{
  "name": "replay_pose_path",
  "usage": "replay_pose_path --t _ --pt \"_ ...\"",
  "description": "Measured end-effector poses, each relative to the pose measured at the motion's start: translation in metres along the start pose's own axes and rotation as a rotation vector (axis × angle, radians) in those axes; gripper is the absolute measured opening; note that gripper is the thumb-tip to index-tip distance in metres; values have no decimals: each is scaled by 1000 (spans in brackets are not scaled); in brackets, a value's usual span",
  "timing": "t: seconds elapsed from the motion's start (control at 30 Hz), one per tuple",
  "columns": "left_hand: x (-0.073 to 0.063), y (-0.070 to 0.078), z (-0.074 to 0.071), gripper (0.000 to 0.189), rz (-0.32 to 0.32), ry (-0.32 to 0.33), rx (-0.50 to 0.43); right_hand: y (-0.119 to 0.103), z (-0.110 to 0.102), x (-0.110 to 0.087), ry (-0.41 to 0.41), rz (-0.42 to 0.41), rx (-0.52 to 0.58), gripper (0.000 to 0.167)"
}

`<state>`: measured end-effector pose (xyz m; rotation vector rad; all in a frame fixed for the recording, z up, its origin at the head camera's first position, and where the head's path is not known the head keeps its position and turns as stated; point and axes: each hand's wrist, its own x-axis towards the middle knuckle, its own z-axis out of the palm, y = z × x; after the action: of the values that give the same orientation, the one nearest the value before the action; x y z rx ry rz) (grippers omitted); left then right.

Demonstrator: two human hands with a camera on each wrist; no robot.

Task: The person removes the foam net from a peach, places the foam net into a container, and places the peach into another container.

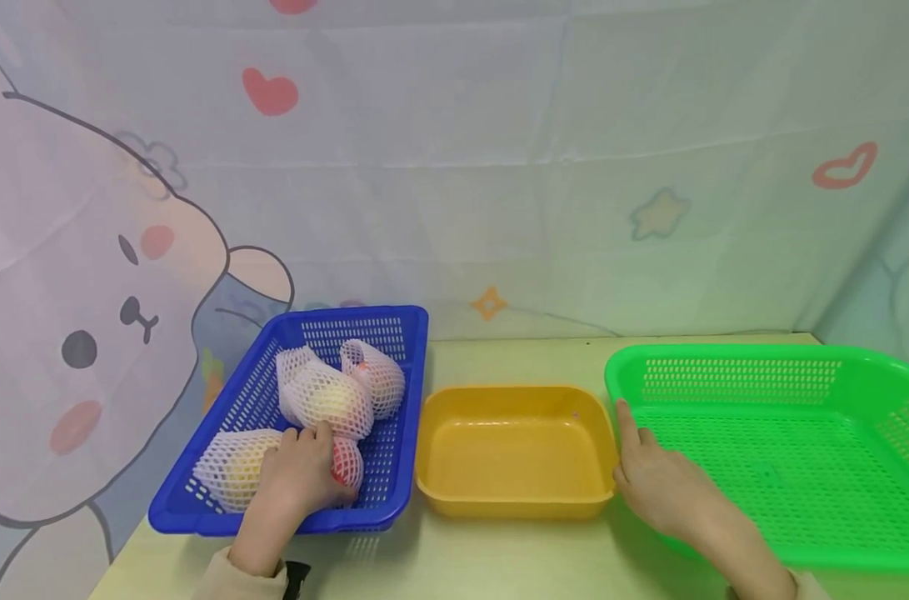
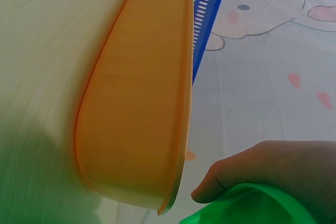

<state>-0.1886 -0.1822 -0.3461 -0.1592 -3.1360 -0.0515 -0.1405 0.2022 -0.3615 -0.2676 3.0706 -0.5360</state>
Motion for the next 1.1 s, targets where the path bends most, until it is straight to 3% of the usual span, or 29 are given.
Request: replay_pose_path --t 0.6,1.1 --pt "-1 0 -3 82 24 14 -13 1 0 1 -2 -1 -9 71" --pt "-10 -1 -19 87 102 -3 -31 1 0 0 6 1 8 69"
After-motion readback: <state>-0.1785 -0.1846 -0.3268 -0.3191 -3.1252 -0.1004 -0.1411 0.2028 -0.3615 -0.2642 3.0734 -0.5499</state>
